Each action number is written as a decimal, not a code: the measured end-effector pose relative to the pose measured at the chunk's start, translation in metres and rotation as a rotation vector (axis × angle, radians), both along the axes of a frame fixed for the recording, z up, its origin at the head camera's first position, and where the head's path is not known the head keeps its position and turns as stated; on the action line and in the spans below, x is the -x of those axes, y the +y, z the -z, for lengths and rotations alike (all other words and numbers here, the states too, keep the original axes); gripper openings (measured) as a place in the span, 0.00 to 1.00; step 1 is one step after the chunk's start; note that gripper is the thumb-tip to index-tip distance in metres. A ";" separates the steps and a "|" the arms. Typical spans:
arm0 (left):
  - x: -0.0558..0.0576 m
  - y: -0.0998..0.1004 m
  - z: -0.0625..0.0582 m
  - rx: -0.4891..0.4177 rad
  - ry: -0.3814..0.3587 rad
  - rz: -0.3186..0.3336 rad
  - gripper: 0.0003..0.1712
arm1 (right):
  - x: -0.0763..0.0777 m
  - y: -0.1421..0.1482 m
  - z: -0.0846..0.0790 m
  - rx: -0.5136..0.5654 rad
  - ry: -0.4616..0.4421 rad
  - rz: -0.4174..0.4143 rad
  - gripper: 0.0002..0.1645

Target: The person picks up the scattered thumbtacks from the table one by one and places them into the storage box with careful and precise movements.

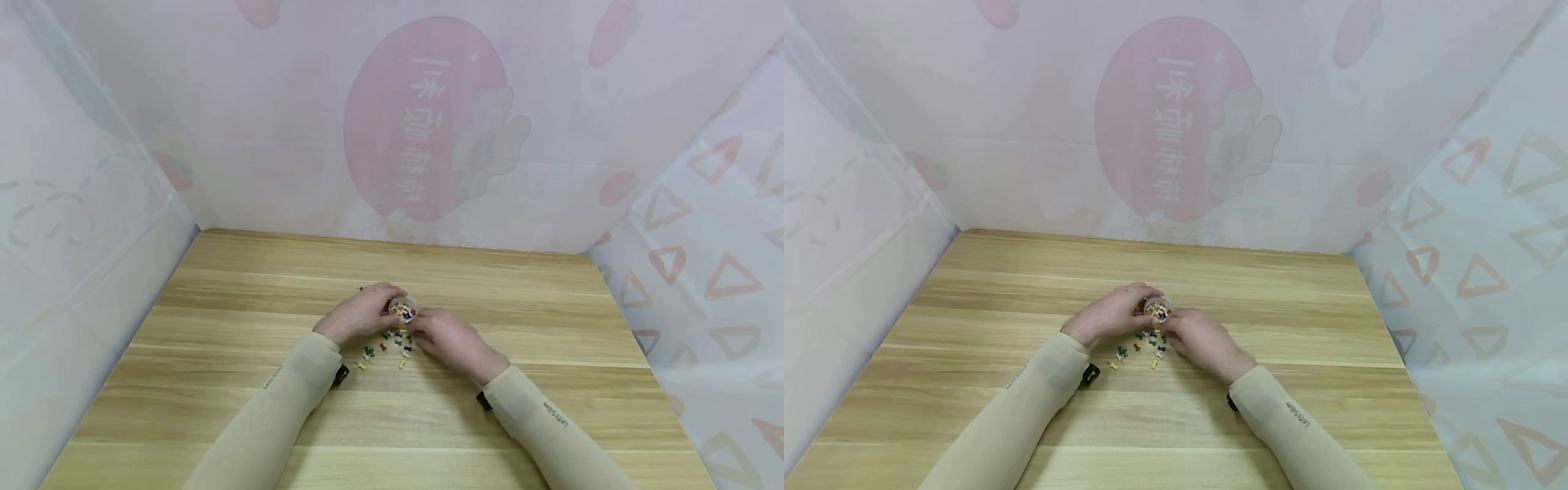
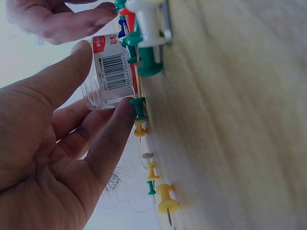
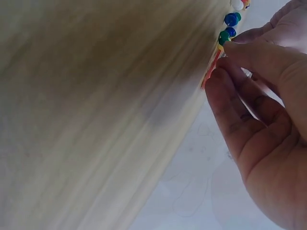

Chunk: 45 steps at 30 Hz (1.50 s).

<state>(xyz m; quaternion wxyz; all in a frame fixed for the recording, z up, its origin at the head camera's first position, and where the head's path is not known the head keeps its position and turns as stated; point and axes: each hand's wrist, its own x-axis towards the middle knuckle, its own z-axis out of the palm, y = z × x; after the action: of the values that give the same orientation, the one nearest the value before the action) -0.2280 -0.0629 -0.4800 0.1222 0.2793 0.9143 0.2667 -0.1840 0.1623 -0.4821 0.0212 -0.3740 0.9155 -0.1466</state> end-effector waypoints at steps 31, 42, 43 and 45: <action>0.002 0.001 -0.001 -0.043 0.023 0.021 0.33 | 0.012 -0.005 -0.026 0.201 -0.033 0.191 0.10; 0.004 0.002 0.002 -0.083 0.009 0.032 0.31 | 0.026 -0.012 -0.017 0.292 -0.139 0.266 0.10; 0.004 0.002 0.001 -0.082 0.009 0.031 0.31 | 0.027 -0.012 -0.016 0.296 -0.146 0.270 0.10; 0.004 0.002 0.001 -0.080 0.003 0.027 0.30 | 0.028 -0.011 -0.015 0.308 -0.161 0.282 0.11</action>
<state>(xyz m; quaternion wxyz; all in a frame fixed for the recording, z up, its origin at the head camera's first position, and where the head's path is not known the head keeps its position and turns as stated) -0.2315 -0.0611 -0.4808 0.1131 0.2967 0.8992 0.3011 -0.2124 0.1517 -0.4668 0.0162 -0.2284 0.9209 -0.3155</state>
